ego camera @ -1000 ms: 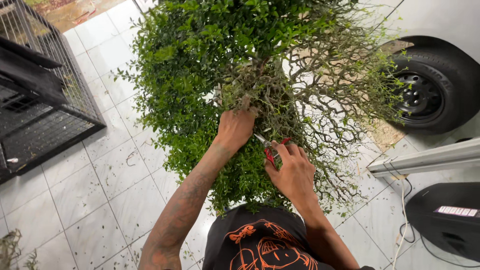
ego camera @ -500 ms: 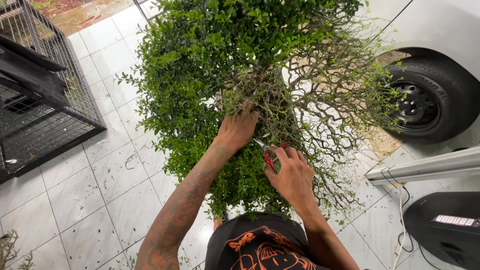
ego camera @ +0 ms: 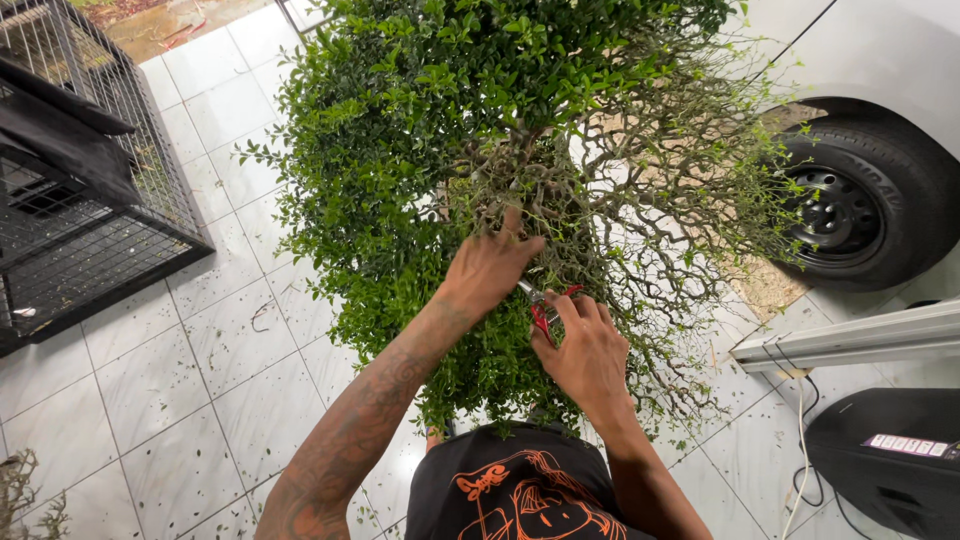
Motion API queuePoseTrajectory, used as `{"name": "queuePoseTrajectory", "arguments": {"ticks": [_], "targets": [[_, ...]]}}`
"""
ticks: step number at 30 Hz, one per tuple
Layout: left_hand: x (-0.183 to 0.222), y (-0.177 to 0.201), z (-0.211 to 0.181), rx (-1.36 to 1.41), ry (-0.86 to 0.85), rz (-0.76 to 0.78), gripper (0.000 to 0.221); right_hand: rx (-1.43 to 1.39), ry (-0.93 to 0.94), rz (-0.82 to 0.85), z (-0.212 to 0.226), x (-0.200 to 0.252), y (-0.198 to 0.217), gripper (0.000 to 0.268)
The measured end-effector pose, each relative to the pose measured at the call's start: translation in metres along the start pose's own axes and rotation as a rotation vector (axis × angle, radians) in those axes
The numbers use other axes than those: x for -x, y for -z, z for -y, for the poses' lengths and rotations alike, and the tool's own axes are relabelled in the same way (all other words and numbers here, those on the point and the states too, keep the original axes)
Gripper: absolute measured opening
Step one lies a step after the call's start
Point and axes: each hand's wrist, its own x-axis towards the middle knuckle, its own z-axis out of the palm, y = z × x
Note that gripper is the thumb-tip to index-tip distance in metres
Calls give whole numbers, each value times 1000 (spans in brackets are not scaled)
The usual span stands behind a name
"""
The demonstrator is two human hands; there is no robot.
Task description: The person uses red-handled pruning shears to trim small branches and leaves from a large potted plant. They repeatedly reach into the foliage, select branches, and cut them, with cut pieces falling onto the tiled floor.
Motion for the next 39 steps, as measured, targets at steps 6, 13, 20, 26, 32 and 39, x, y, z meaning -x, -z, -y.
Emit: {"name": "queuePoseTrajectory", "arguments": {"ticks": [6, 13, 20, 26, 32, 39], "targets": [[24, -47, 21, 171, 122, -381, 17, -38, 20, 14, -7, 2, 5, 44], [56, -27, -2, 318, 111, -384, 31, -146, -27, -90, -23, 21, 28, 47], [63, -49, 12, 192, -14, -539, 21, -227, -13, -163, 1, 7, 3, 49], [66, -51, 20, 173, -43, -579, 23, -105, -49, -171, 17, 2, -9, 47], [71, -48, 29, 238, -84, -555, 24, -87, -77, -124, 24, 4, 0, 47], [72, -49, 31, 318, -80, -579, 23, -93, -40, -128, 8, -5, -13, 47]]}}
